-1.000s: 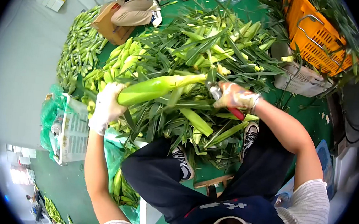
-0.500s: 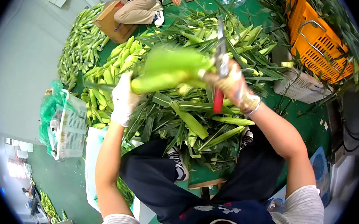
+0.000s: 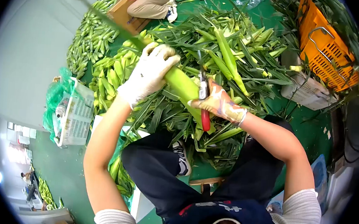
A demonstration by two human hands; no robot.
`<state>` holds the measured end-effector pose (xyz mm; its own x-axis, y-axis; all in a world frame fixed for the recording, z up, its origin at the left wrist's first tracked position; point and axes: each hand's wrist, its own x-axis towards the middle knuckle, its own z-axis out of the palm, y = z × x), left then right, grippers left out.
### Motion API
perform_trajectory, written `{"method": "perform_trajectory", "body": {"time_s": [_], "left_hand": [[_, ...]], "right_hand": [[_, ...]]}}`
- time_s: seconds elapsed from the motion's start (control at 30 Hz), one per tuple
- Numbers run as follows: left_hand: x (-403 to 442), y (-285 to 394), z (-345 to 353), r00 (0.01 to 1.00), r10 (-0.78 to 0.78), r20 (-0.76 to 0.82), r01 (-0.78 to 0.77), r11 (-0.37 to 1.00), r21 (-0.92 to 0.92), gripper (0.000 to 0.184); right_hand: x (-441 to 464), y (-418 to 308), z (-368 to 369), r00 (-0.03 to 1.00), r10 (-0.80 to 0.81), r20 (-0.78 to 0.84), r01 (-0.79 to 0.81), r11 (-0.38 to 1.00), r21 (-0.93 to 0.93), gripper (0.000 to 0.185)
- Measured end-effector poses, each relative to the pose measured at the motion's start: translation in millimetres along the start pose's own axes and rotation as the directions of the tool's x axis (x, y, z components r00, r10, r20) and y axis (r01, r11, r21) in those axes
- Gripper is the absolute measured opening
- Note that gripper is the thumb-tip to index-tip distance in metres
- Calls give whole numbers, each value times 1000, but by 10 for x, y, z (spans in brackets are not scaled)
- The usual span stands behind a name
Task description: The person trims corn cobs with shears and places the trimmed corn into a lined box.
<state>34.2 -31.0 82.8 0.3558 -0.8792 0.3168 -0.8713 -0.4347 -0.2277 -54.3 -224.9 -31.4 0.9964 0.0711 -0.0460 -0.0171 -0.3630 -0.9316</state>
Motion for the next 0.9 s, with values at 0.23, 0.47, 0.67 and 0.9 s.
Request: {"method": "perform_trajectory", "body": {"time_s": [0.23,0.47,0.67,0.9], "left_hand": [[-196,705,484,532,-789,306,555,53,-830,36],[-430,805,767,552,-712,434,635,21,-772,39],[-715,654,831,638,-517,571,720,139,-680,56],[-742,528,714,700,-198,686,671,-144,-727,52]], "right_hand": [[-199,-64,40,962,179,206,-273,628,729,53],[-202,102,-185,881,245,404,-164,960,-226,78],[-37,240,-439,901,74,427,-22,992,-126,95],[-154,202,-349,901,205,383,-393,761,516,25]]}}
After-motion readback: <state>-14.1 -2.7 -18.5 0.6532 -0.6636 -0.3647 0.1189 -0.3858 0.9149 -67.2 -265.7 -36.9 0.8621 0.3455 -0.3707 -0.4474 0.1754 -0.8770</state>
